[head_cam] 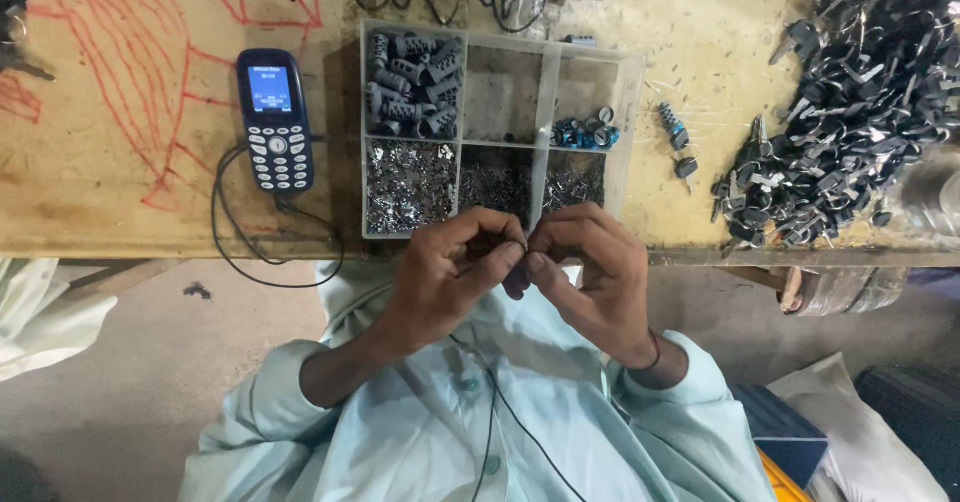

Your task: The person sits at a workbench assembling small metal clamp fittings. They pick a metal band and a blue plastic insert from a compartment box, press and twist the parts together by hand, and set the finished assembly on the table, repeating this cycle with new parts.

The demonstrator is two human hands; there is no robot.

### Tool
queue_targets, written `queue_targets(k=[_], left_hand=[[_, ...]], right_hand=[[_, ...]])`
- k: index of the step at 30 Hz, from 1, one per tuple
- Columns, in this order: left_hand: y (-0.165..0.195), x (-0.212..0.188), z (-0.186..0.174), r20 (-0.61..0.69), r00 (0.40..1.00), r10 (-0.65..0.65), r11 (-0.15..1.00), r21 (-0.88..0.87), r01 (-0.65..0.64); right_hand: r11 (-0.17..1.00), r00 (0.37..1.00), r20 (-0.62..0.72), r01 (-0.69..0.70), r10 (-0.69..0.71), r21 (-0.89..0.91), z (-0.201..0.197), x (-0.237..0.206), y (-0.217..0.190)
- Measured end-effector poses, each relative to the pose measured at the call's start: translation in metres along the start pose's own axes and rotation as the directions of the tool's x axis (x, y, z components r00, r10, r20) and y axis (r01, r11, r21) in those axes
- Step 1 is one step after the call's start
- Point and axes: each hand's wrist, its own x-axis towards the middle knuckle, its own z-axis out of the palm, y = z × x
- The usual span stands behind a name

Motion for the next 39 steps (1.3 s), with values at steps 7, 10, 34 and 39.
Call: queue_targets(k=[7,10,34,39], left_hand=[[0.003,0.000,0.002,-0.015,0.998,0.066,0.993,0.103,-0.064],[0.008,0.000,-0.002,-0.032,0.980,0.197,0.954,0.239,-0.184],[0.000,-0.001,-0.038,-0.049,0.999,0.005,0.996,-0.091,-0.009],[0.008,0.004,-0.047,-0.089,0.993,0.077,0.965,-0.244,-0.097]], right_hand=[[0.998,0.999,-0.031,0.026,-0.028,-0.055,0.005,-0.003,-0.001],[0.907,0.983,-0.026,0.156,-0.180,-0.391,0.009,-0.005,0.002],[0.765,0.953,0.232,0.294,-0.193,-0.573,0.024,0.161,0.005],[0.997,0.921,0.390,0.017,0.013,-0.073,0.006,0.096,-0.015]])
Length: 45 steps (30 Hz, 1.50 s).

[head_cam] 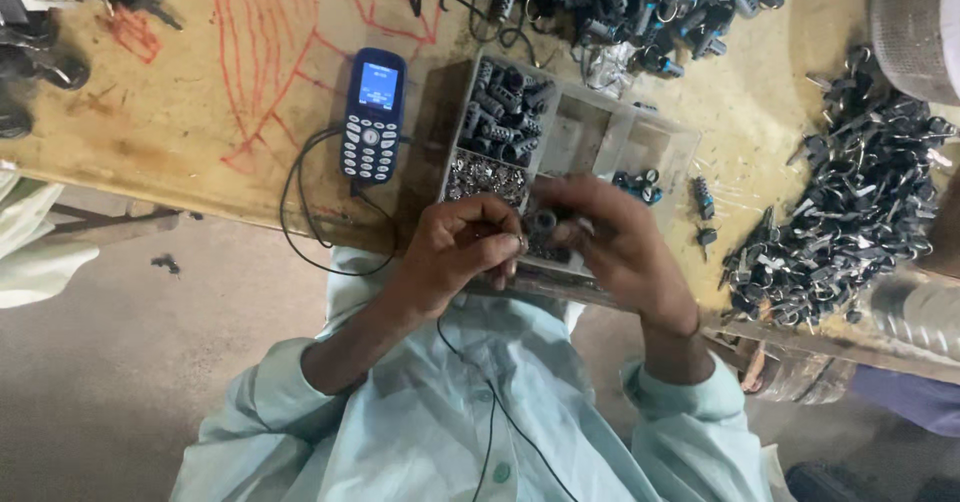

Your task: The person sits at a workbench assembling small metal clamp fittings. They pick a metal band and a blue plastic insert from a compartment box, press and twist the parts together by hand, and set the finished assembly on the table, repeating this cycle with new parts.

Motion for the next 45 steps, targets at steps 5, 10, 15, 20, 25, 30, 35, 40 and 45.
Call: queue_targets(k=[5,10,15,20,25,30,35,40,45], left_hand=[[-0.002,-0.004,0.015,-0.139,0.990,0.016,0.934,0.355,0.035],[0.000,-0.007,0.025,-0.138,0.990,0.039,0.885,0.465,0.030],[0.001,-0.008,0.031,-0.187,0.980,-0.069,0.936,0.328,0.128],[-0.002,-0.007,0.036,-0.163,0.983,-0.084,0.927,0.349,0.137],[-0.006,-0.009,0.036,-0.141,0.990,-0.018,0.901,0.428,0.078],[-0.006,-0.010,0.034,-0.144,0.989,-0.005,0.883,0.463,0.072],[-0.004,-0.012,0.033,-0.135,0.987,-0.086,0.929,0.348,0.129],[-0.003,-0.011,0.037,-0.143,0.986,-0.081,0.974,0.200,0.109],[-0.001,-0.010,0.040,-0.155,0.987,-0.047,0.970,0.230,0.082]], right_hand=[[0.968,0.950,-0.284,0.061,-0.131,-0.243,0.031,-0.041,0.015],[0.902,0.959,-0.198,0.105,-0.204,-0.418,0.032,-0.054,0.010],[0.951,0.962,-0.238,0.060,-0.136,-0.303,0.035,-0.054,0.005],[0.963,0.962,-0.260,0.013,-0.086,-0.270,0.033,-0.057,0.015],[0.906,0.917,-0.300,0.128,-0.263,-0.403,0.031,-0.063,0.016],[0.921,0.941,-0.243,0.137,-0.237,-0.366,0.029,-0.068,0.007],[0.906,0.966,-0.162,0.121,-0.201,-0.405,0.023,-0.067,0.001],[0.876,0.955,-0.250,0.019,-0.159,-0.483,0.028,-0.064,-0.003],[0.902,0.990,-0.114,0.022,-0.079,-0.431,0.028,-0.067,-0.007]])
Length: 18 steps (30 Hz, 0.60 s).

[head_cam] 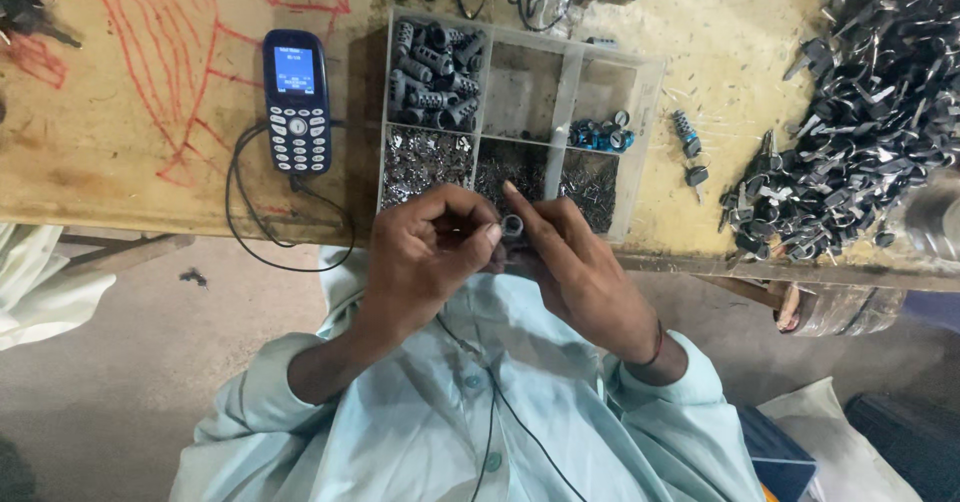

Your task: The person sits at a workbench assembling small metal clamp fittings. They pick a metal band and a blue plastic insert from a compartment box, press and twist the parts together by hand, and set the finished assembly on the table, repeating this cycle with new parts.

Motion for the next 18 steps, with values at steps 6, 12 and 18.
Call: queue_targets(k=[6,12,18], left_hand=[[0.008,-0.001,-0.003,0.073,0.994,0.077,0.988,0.126,-0.086],[0.013,-0.002,-0.002,0.033,0.998,-0.054,0.985,0.167,0.048],[0.013,-0.003,0.000,-0.001,0.995,-0.100,0.981,0.169,0.098]], right_hand=[[0.999,0.989,-0.145,0.040,-0.040,-0.003,0.003,-0.001,0.006],[0.992,0.964,-0.234,0.119,-0.125,-0.038,0.007,-0.002,0.011],[0.981,0.942,-0.275,0.185,-0.192,-0.051,0.007,0.000,0.012]])
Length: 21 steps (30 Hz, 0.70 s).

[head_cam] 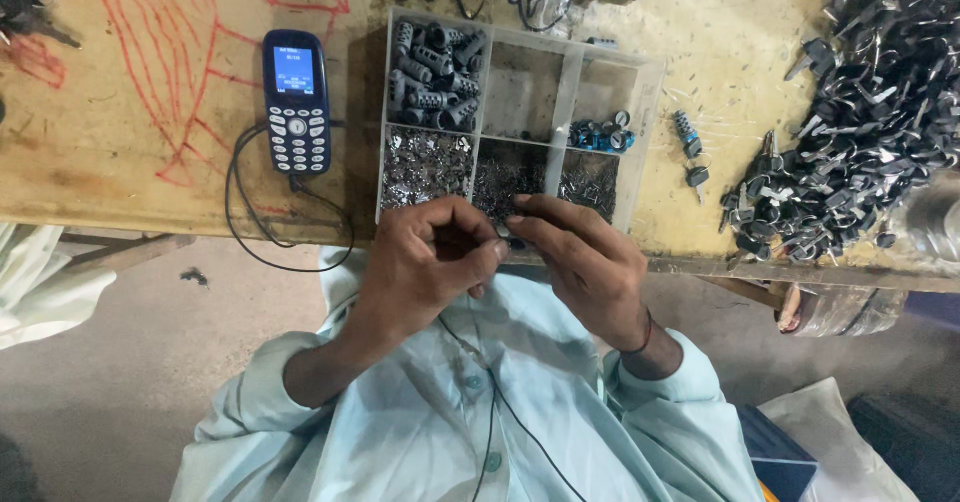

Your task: The person sits at a workbench assembling small metal clamp fittings. They pick a metal band and a blue plastic insert from a compartment box, press and twist the parts together by hand, and set the finished assembly on the table, repeating this cycle with new parts.

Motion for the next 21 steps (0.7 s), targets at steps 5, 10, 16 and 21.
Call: queue_targets(k=[5,10,16,21], left_hand=[[-0.003,-0.002,0.004,-0.009,0.999,0.048,0.999,0.013,-0.047],[-0.005,-0.002,0.005,0.025,0.999,0.029,1.000,0.003,-0.029],[-0.004,0.001,-0.003,0.175,0.983,-0.049,0.984,-0.158,0.077],[-0.002,0.002,-0.003,0.157,0.986,-0.061,0.982,-0.165,0.087]], right_hand=[[0.993,0.995,0.024,0.097,-0.095,-0.066,-0.006,0.001,0.004],[0.989,0.989,0.038,0.142,-0.141,-0.037,-0.013,0.001,0.008],[0.997,0.998,0.031,0.049,-0.052,0.067,-0.009,-0.003,0.007],[0.994,0.999,0.035,0.034,-0.038,0.102,-0.007,-0.006,0.009]])
